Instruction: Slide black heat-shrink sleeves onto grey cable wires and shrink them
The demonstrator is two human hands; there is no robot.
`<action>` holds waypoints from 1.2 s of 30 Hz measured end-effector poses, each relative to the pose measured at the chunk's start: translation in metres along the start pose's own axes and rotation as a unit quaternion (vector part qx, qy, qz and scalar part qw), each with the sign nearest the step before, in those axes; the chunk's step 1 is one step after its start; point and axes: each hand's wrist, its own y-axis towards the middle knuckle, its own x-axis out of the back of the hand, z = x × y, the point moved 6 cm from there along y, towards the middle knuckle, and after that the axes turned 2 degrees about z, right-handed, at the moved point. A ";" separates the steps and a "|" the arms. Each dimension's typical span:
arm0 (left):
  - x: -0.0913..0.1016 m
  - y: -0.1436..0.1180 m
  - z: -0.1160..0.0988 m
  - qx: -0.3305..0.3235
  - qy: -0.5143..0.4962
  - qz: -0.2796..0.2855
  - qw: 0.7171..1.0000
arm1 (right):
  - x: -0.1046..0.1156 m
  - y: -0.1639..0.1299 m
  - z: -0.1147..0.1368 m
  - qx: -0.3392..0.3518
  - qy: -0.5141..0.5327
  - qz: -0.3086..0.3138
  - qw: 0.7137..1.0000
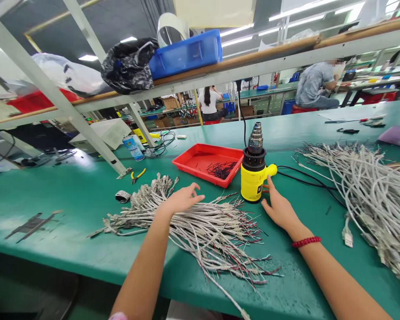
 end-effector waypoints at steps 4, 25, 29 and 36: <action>-0.028 0.058 -0.009 -0.052 -0.014 0.122 0.991 | -0.001 0.001 0.000 -0.011 0.003 0.001 1.000; 0.103 -0.040 -0.049 -0.198 -0.313 -0.114 0.922 | -0.004 0.005 -0.010 -0.024 0.046 -0.049 0.997; 0.116 -0.051 -0.041 -0.209 -0.345 -0.206 0.892 | -0.006 0.003 -0.003 -0.018 0.103 -0.039 0.994; 0.131 -0.059 -0.032 -0.220 -0.382 -0.278 0.854 | -0.024 0.017 0.002 -0.039 0.185 0.013 0.982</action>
